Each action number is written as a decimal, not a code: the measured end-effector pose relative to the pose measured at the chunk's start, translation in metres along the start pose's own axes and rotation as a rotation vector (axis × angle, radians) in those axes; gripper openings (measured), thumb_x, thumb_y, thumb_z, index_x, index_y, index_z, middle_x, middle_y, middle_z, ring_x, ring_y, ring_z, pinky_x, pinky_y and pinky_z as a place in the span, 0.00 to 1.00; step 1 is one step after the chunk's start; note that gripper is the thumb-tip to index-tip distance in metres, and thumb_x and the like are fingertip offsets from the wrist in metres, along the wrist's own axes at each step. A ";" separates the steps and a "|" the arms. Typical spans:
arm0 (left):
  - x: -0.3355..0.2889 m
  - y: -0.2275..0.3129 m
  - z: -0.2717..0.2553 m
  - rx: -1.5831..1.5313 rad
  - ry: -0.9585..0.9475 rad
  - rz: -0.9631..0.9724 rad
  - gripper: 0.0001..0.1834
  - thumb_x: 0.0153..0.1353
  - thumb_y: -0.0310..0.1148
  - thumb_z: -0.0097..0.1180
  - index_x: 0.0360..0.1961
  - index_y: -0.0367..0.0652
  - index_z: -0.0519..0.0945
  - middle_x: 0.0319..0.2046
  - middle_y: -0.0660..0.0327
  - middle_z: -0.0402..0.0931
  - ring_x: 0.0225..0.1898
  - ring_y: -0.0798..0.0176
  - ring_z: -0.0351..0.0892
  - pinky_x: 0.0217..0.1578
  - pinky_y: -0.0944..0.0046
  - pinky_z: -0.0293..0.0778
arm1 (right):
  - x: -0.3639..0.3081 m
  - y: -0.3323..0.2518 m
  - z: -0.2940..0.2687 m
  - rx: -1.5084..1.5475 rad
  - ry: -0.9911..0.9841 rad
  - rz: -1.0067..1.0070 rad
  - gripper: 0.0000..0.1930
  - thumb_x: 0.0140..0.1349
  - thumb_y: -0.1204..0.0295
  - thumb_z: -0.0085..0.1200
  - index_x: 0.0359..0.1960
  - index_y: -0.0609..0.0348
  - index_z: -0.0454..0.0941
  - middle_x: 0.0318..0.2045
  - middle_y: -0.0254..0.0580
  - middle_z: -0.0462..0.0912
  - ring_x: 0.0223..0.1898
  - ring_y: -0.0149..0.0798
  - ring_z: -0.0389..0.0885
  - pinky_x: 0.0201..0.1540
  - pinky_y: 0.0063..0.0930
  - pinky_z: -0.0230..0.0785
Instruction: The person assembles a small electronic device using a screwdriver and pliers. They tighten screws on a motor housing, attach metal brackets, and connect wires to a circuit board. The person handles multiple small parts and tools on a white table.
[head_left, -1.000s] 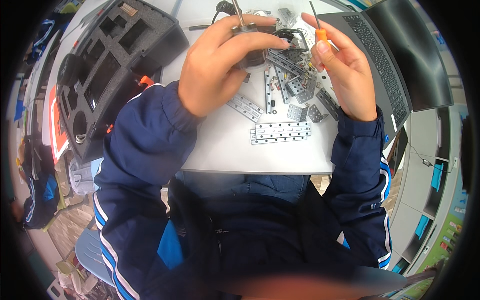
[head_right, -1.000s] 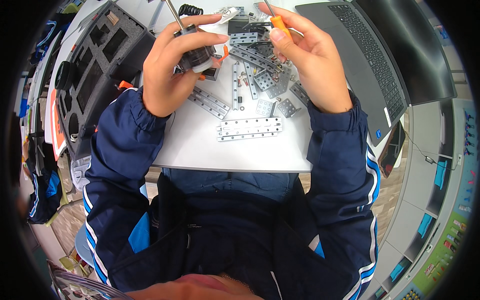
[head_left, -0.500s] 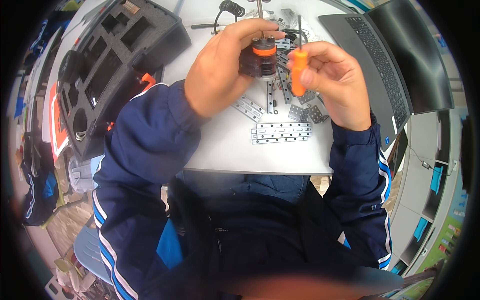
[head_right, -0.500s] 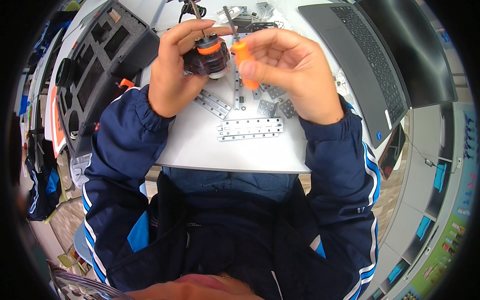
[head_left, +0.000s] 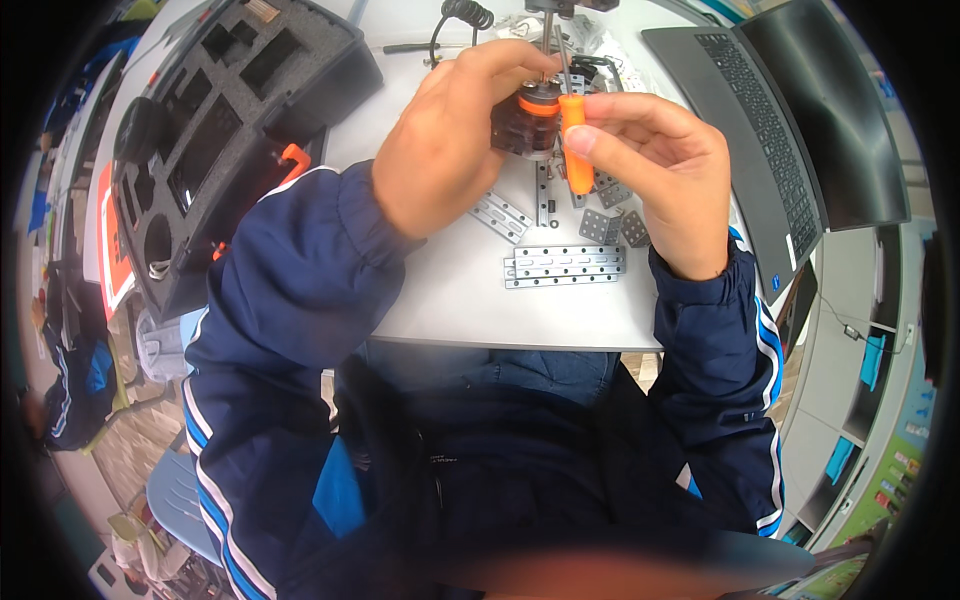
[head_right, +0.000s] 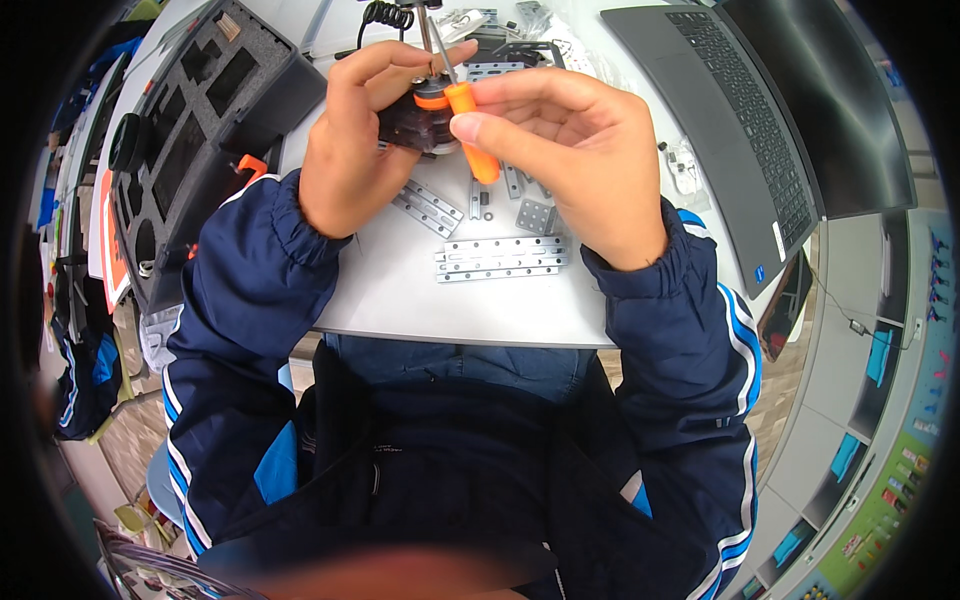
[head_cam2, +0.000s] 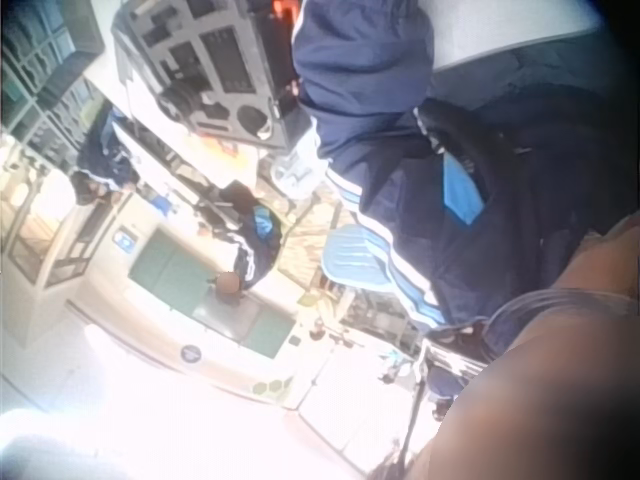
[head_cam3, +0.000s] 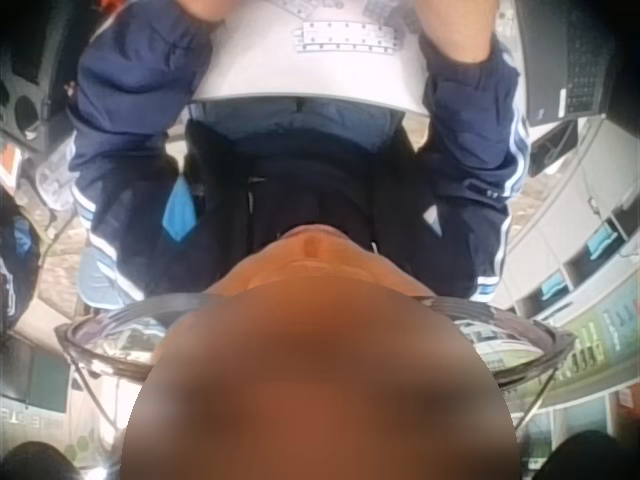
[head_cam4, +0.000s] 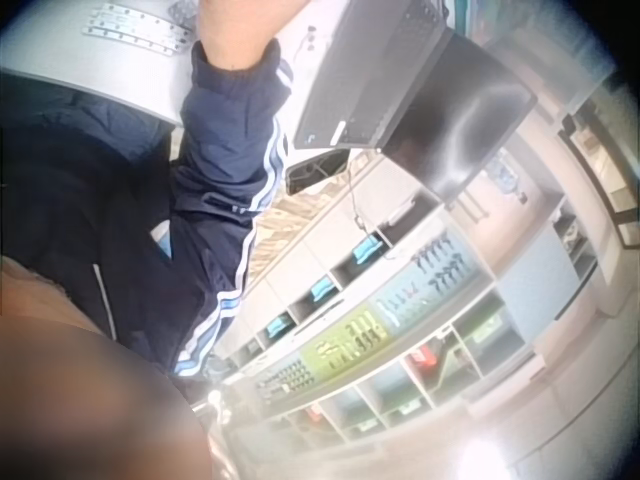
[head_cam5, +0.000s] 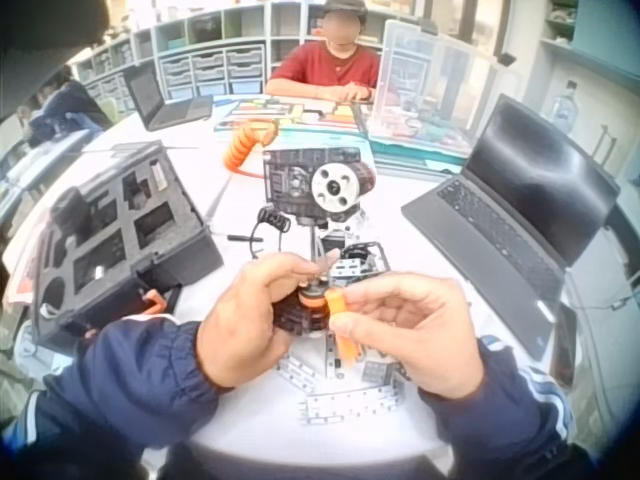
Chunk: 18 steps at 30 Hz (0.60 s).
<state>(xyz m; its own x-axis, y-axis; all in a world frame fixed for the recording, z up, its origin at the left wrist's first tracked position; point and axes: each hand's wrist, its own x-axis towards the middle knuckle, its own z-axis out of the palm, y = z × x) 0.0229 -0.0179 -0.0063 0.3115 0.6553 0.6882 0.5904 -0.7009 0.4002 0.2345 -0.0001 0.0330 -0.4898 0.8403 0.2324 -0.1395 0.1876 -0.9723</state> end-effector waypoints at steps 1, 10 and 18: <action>0.000 0.000 0.000 -0.005 0.002 0.008 0.34 0.53 0.04 0.53 0.58 0.37 0.57 0.57 0.44 0.79 0.56 0.53 0.82 0.54 0.64 0.78 | 0.000 0.000 0.001 0.006 0.007 -0.016 0.13 0.61 0.84 0.64 0.47 0.72 0.82 0.39 0.50 0.88 0.35 0.32 0.87 0.44 0.23 0.79; 0.000 0.001 0.002 -0.056 0.048 -0.007 0.35 0.51 0.03 0.52 0.58 0.38 0.58 0.56 0.46 0.80 0.52 0.54 0.84 0.51 0.66 0.79 | -0.001 0.000 -0.002 -0.017 0.037 -0.050 0.12 0.62 0.83 0.63 0.47 0.71 0.82 0.39 0.47 0.88 0.36 0.31 0.85 0.42 0.23 0.78; 0.009 0.008 -0.006 -0.062 0.068 -0.050 0.39 0.49 0.03 0.50 0.62 0.39 0.58 0.53 0.49 0.82 0.46 0.58 0.86 0.45 0.69 0.81 | 0.017 0.005 -0.059 -0.945 0.205 -0.061 0.11 0.62 0.75 0.62 0.46 0.64 0.83 0.37 0.38 0.85 0.36 0.28 0.80 0.42 0.26 0.72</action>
<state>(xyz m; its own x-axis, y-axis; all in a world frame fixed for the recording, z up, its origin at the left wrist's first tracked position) 0.0259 -0.0195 0.0071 0.2301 0.6706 0.7052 0.5560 -0.6853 0.4703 0.2761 0.0456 0.0305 -0.3323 0.8712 0.3614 0.6339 0.4900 -0.5984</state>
